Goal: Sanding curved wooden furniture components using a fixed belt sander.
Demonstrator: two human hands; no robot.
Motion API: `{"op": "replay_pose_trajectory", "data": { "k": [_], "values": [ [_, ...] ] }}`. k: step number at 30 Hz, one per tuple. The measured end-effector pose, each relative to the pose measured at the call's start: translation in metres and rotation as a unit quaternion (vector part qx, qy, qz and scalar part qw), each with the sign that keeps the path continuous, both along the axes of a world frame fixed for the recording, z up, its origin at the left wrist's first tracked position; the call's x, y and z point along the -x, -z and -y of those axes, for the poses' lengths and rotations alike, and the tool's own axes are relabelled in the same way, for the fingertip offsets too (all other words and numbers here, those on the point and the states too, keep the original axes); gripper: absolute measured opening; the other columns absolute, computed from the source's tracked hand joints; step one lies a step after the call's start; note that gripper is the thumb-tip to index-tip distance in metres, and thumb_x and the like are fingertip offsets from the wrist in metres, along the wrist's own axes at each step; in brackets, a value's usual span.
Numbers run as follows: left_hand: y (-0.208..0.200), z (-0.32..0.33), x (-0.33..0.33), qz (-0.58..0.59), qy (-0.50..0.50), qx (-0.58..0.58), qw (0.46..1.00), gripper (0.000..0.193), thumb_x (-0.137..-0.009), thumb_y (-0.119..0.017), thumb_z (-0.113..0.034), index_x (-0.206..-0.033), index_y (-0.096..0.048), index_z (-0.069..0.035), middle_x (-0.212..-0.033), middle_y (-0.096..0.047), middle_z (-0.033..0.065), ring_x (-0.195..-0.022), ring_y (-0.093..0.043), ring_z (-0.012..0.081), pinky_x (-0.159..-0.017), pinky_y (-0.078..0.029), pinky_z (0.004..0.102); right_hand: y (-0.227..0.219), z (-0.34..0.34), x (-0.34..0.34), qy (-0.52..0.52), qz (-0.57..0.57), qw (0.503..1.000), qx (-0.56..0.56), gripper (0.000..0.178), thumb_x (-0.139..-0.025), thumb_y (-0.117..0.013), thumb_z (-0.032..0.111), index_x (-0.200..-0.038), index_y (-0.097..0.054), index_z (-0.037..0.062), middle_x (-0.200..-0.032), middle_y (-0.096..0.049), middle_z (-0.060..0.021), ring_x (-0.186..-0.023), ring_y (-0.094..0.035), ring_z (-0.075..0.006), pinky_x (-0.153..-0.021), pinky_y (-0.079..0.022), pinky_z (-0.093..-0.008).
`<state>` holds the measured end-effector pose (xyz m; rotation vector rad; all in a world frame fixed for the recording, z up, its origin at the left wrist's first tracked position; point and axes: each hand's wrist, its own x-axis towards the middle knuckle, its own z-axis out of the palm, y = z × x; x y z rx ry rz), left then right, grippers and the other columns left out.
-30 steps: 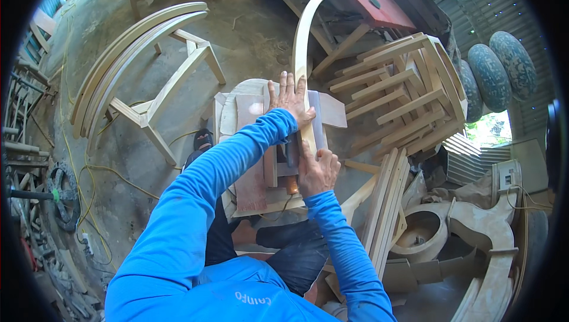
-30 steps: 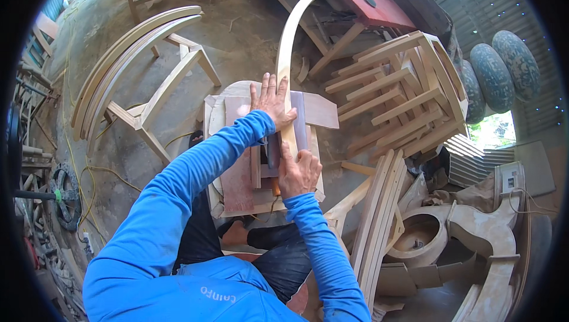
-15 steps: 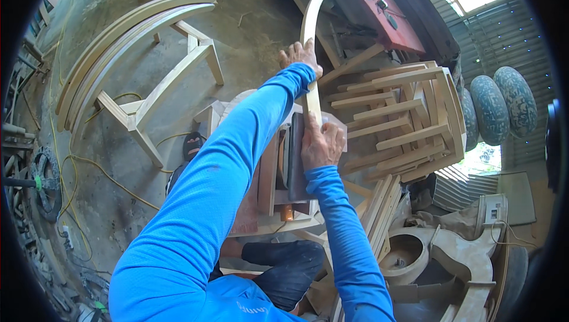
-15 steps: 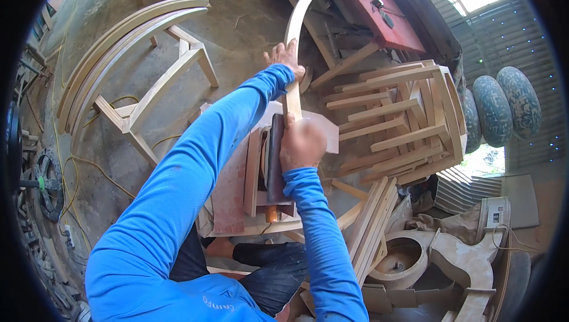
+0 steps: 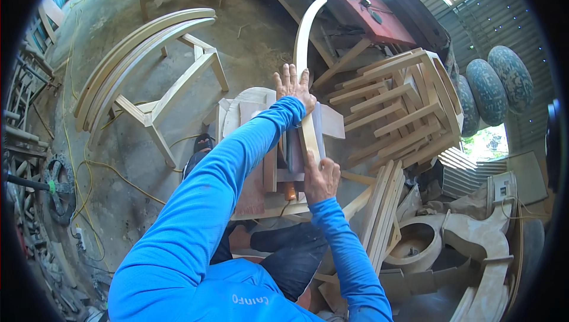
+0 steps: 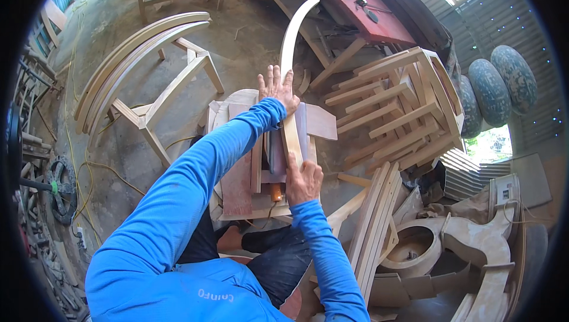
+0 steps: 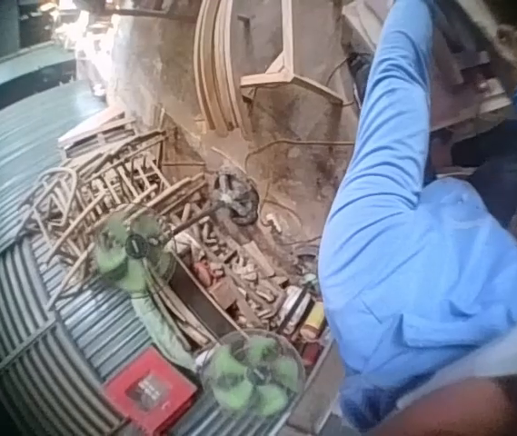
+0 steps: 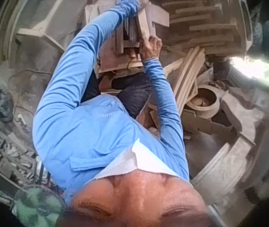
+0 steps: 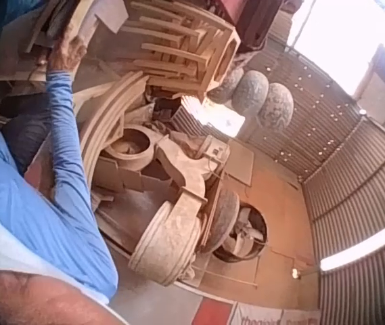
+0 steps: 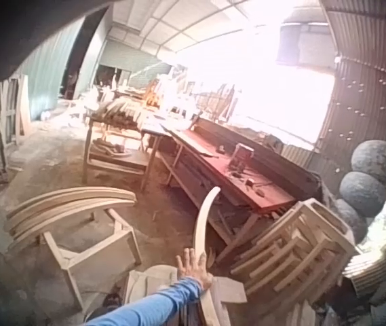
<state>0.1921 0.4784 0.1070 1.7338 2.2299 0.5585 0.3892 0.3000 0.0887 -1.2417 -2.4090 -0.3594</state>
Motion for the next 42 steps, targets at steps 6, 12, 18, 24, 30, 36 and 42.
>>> {"op": "replay_pose_trajectory", "data": {
  "k": [6, 12, 18, 24, 30, 36, 42],
  "values": [
    [-0.013, 0.025, 0.01, -0.049, 0.038, -0.003, 0.998, 0.086, -0.093, -0.056, -0.046, -0.166, -0.023, -0.017, -0.174, -0.006, 0.018, -0.161, 0.0, 0.0343, -0.127, 0.0, 0.0584, 0.005, 0.124, -0.077, -0.019, -0.005, 0.999, 0.045, 0.054, -0.086, -0.073, 0.011, -0.138, -0.063, 0.0178, -0.102, -0.053, -0.0134, -0.095, -0.053, -0.0327, -0.083, -0.044, -0.044],
    [0.014, 0.093, -0.037, 0.002, 0.04, -0.047, 0.998, 0.085, -0.088, -0.059, -0.04, -0.164, -0.031, -0.014, -0.171, -0.009, 0.0267, -0.16, -0.003, 0.0404, -0.127, 0.001, 0.0598, -0.018, 0.201, -0.133, 0.069, -0.115, 0.968, 0.212, 0.076, -0.075, -0.083, 0.02, -0.145, -0.053, 0.0194, -0.113, -0.065, -0.02, -0.105, -0.064, -0.0408, -0.092, -0.05, -0.0482],
    [0.006, 0.108, -0.059, -0.005, 0.084, -0.018, 0.996, 0.089, -0.089, -0.059, -0.046, -0.165, -0.027, -0.011, -0.172, -0.008, 0.024, -0.16, 0.0, 0.0397, -0.126, 0.006, 0.06, -0.012, 0.191, -0.157, 0.185, -0.056, 0.864, 0.464, 0.072, -0.074, -0.081, 0.032, -0.139, -0.052, 0.0151, -0.107, -0.073, -0.025, -0.1, -0.069, -0.0482, -0.089, -0.057, -0.0534],
    [0.011, 0.02, -0.012, 0.015, 0.056, -0.058, 0.997, 0.086, -0.09, -0.057, -0.046, -0.164, -0.029, -0.013, -0.172, -0.014, 0.0206, -0.16, -0.006, 0.0372, -0.126, 0.002, 0.0597, -0.012, 0.107, -0.096, 0.264, 0.002, 0.868, 0.422, 0.051, -0.078, -0.076, 0.03, -0.121, -0.057, 0.0112, -0.102, -0.072, -0.0274, -0.096, -0.068, -0.051, -0.086, -0.056, -0.0558],
    [0.008, -0.062, 0.035, 0.001, 0.03, -0.061, 0.998, 0.08, -0.092, -0.054, -0.04, -0.164, -0.03, -0.014, -0.172, -0.017, 0.0162, -0.16, -0.01, 0.0331, -0.128, -0.004, 0.0582, -0.017, 0.025, -0.039, 0.253, -0.019, 0.889, 0.382, 0.048, -0.078, -0.075, 0.03, -0.117, -0.058, 0.0095, -0.096, -0.072, -0.0284, -0.094, -0.069, -0.0499, -0.083, -0.056, -0.0565],
    [-0.003, -0.064, 0.04, -0.027, 0.034, -0.033, 0.998, 0.082, -0.093, -0.05, -0.041, -0.165, -0.024, -0.012, -0.173, -0.015, 0.0144, -0.161, -0.006, 0.0307, -0.128, -0.001, 0.0581, -0.009, 0.025, -0.041, 0.236, -0.042, 0.9, 0.364, 0.046, -0.078, -0.072, 0.029, -0.118, -0.058, 0.0104, -0.092, -0.072, -0.0283, -0.091, -0.069, -0.0507, -0.082, -0.055, -0.058],
    [0.011, 0.021, -0.008, -0.098, 0.081, -0.021, 0.992, 0.087, -0.094, -0.049, -0.044, -0.164, -0.019, -0.002, -0.173, -0.016, 0.0123, -0.161, -0.004, 0.0296, -0.128, -0.003, 0.0574, -0.01, 0.104, -0.105, 0.237, -0.024, 0.875, 0.421, 0.048, -0.077, -0.074, 0.028, -0.117, -0.054, 0.0113, -0.091, -0.072, -0.0287, -0.09, -0.069, -0.0504, -0.081, -0.055, -0.058]
  ]
}}
